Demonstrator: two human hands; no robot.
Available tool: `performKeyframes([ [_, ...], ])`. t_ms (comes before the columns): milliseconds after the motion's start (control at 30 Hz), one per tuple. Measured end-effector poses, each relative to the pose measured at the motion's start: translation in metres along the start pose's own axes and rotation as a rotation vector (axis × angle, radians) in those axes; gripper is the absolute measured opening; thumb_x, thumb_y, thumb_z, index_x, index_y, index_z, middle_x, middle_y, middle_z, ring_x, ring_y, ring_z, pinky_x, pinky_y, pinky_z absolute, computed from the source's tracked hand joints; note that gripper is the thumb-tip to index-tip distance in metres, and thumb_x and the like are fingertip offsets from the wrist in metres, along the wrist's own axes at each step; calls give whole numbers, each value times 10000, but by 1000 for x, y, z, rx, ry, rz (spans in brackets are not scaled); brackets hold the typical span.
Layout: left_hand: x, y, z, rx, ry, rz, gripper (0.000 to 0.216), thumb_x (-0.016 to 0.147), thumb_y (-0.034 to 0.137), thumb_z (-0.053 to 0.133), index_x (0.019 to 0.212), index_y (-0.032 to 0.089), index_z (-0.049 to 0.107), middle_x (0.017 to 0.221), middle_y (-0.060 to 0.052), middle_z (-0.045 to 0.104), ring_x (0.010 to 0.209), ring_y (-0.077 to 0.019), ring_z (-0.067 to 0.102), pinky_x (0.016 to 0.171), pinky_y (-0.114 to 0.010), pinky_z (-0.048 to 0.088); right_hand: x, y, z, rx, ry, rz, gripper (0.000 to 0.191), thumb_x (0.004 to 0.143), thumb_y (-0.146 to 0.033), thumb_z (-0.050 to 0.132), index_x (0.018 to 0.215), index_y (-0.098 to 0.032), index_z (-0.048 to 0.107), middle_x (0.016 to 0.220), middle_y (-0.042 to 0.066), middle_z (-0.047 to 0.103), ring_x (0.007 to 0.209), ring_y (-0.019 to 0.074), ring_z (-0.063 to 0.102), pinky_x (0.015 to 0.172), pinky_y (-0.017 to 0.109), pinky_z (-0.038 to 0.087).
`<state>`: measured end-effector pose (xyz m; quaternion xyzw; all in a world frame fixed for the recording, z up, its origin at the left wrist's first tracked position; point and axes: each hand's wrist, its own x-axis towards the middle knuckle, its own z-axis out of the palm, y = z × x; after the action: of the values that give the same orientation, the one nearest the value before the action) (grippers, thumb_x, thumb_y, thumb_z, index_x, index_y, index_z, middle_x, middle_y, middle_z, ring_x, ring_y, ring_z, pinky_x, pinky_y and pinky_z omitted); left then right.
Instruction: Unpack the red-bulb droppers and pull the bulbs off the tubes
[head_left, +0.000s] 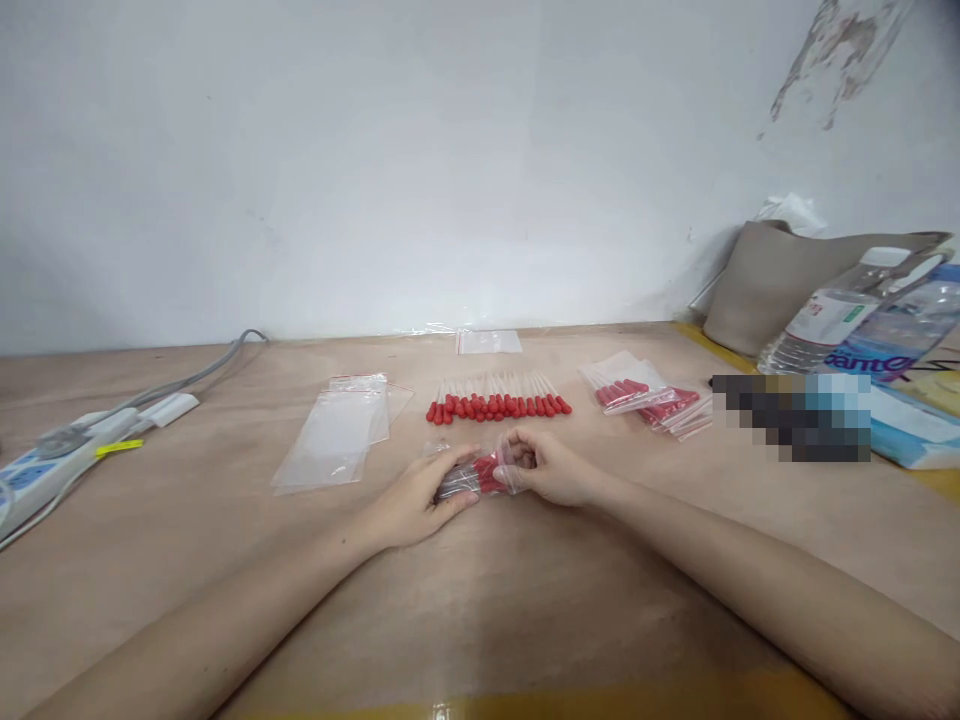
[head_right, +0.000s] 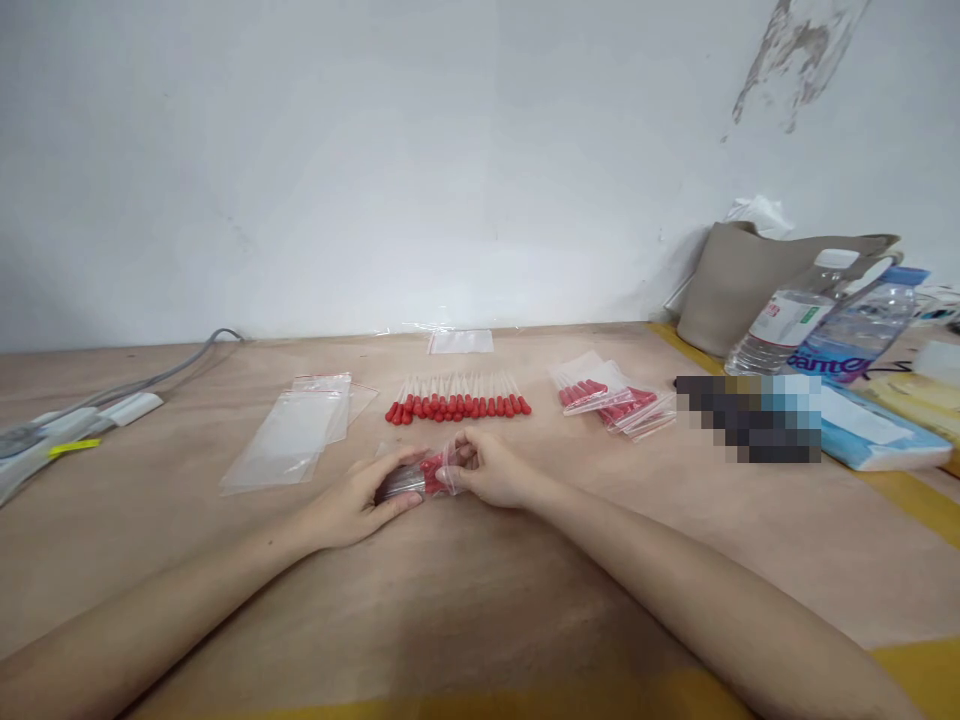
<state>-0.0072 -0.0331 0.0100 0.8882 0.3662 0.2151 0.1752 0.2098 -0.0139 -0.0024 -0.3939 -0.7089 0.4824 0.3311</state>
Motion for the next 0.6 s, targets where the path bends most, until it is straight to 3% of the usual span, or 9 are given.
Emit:
performKeyframes([
  [133,0,-2,-1,20,-31,16,470,864,370,463,1298,231,349,1256,-62,511,1113,-207,503,933,-367,418,3,1,5,123,-24,22,345,623,-438,691,757,-153,550,677,1,589,617,110,539,568,241,423],
  [233,1,-3,-1,66,-70,9,497,880,388,429,1335,228,313,1321,-65,454,1191,-212,439,998,-387,366,1,0,-2,143,29,64,345,591,-419,719,737,-151,558,647,-12,586,572,93,535,537,230,432],
  [367,1,-3,-2,149,-117,-3,529,901,410,368,1383,243,227,1401,-51,349,1276,-224,333,1067,-436,262,-3,-2,-23,234,84,178,382,568,-381,748,809,-162,547,624,-35,584,510,75,536,497,225,461],
  [500,0,-3,-3,176,-115,7,542,900,428,362,1391,263,205,1412,-45,328,1288,-232,312,1058,-443,277,-4,-4,-48,380,119,126,371,548,-324,774,797,-156,556,635,-30,606,584,80,577,602,241,500],
  [600,1,-4,-3,172,-115,21,523,899,419,370,1382,268,236,1408,-42,337,1289,-221,311,1060,-442,273,-4,-4,-70,362,188,162,360,544,-322,776,786,-155,568,674,-9,638,569,79,584,583,234,502],
])
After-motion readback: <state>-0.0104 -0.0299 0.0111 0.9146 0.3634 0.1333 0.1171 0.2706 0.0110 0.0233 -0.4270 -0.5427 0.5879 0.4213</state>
